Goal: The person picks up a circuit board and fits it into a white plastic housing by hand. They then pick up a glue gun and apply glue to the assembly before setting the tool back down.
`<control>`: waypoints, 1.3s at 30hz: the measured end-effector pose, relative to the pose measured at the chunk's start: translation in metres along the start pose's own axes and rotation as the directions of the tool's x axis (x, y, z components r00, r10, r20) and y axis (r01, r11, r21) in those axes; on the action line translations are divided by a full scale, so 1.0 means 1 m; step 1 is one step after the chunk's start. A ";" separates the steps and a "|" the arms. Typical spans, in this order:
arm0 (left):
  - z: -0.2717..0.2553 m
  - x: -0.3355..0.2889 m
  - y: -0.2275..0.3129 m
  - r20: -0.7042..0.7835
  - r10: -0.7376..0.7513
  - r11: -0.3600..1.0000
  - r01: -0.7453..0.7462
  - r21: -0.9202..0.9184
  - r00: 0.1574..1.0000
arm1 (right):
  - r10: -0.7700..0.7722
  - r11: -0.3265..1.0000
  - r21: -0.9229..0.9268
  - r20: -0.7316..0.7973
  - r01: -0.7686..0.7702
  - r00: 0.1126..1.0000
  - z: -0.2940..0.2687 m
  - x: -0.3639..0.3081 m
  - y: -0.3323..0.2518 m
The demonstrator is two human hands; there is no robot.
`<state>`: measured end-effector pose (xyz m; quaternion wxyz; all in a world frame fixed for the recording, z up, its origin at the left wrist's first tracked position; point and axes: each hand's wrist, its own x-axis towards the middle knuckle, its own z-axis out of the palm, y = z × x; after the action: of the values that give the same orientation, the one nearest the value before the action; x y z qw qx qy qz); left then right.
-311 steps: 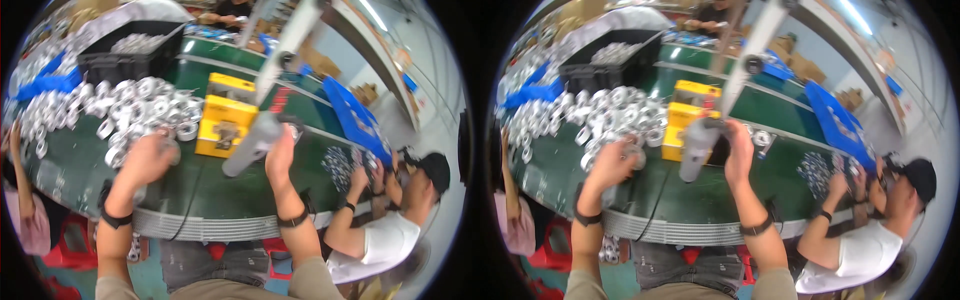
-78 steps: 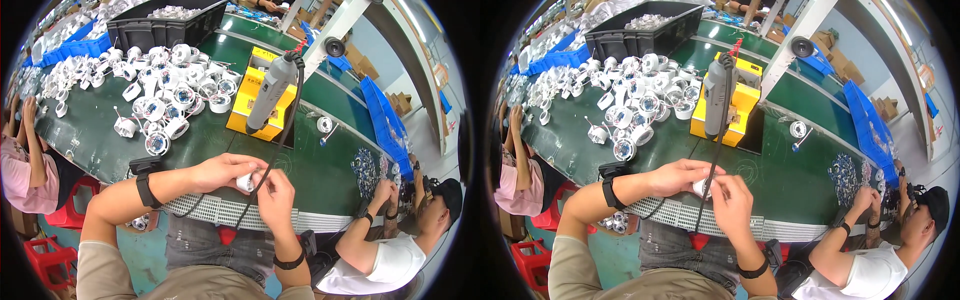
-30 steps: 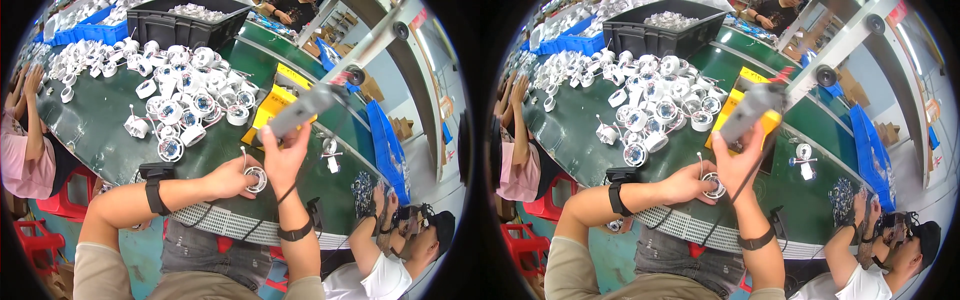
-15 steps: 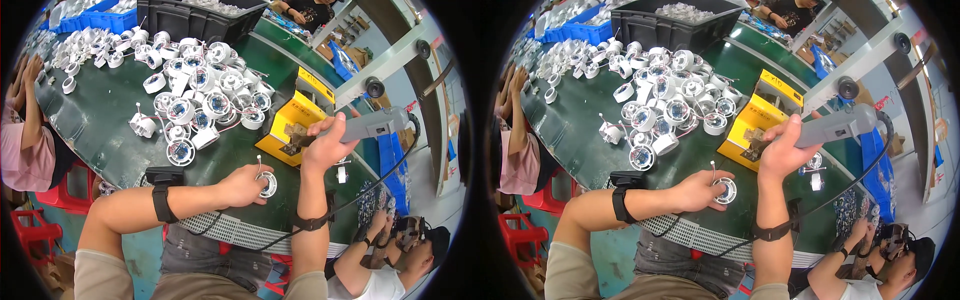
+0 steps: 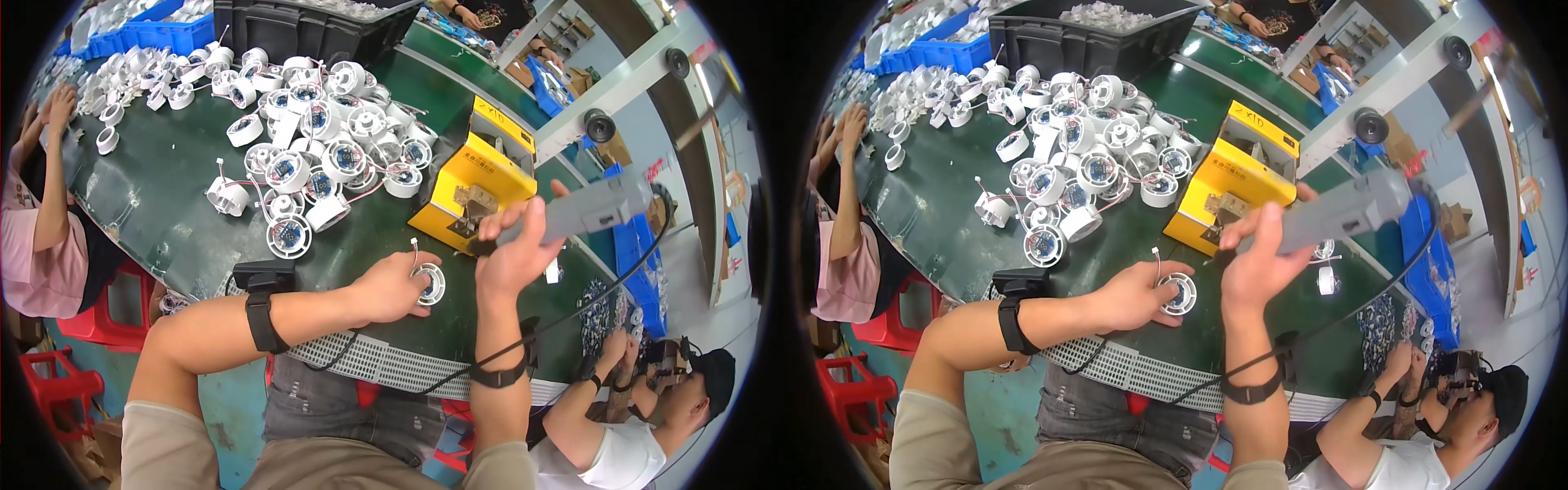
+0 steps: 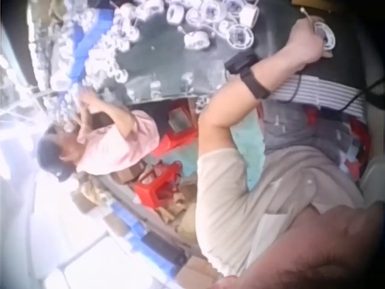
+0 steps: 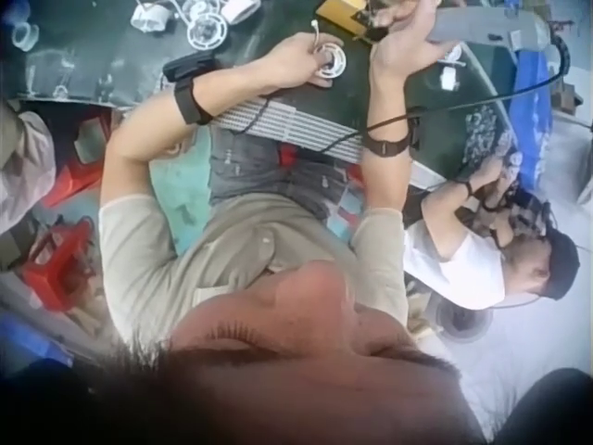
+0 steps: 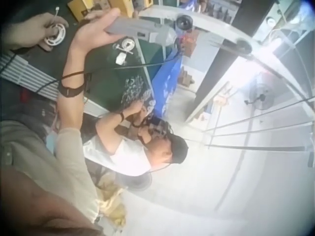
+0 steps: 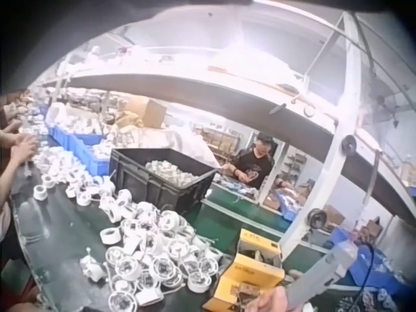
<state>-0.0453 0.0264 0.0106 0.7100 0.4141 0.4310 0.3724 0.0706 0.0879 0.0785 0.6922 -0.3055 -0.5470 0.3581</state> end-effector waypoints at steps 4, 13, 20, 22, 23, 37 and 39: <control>0.002 -0.001 0.002 -0.012 0.004 1.000 -0.004 0.014 1.000 | 0.040 0.993 0.107 0.024 -0.042 0.999 -0.007 -0.034 -0.008; 0.002 0.000 0.000 0.003 0.019 0.999 -0.019 0.035 1.000 | 0.059 0.991 0.120 0.068 -0.067 0.996 -0.009 -0.051 -0.008; 0.002 -0.003 0.002 -0.007 0.028 0.999 -0.028 0.032 1.000 | 0.047 0.992 0.108 0.109 -0.059 0.993 -0.009 -0.057 -0.002; 0.002 -0.001 0.002 0.002 0.034 0.999 -0.034 0.039 0.999 | 0.034 0.990 0.131 0.161 -0.055 0.986 -0.011 -0.057 -0.001; 0.002 0.000 0.002 0.013 0.042 0.998 -0.042 0.046 0.999 | 0.028 0.990 0.132 0.158 -0.049 0.987 -0.012 -0.057 0.000; -0.052 -0.034 0.062 -0.254 0.918 0.274 -0.026 0.961 0.305 | -0.056 0.962 -0.269 0.004 0.055 0.998 -0.113 -0.019 -0.001; -0.061 -0.036 0.069 -0.219 0.971 0.222 -0.022 0.975 0.100 | -0.113 0.577 -0.814 -0.158 -0.064 0.981 -0.166 0.003 0.012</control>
<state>-0.1262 0.0365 0.0668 -0.1562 0.5560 0.6145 0.5374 0.2306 0.0918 0.0342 0.5286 -0.6148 -0.5848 0.0257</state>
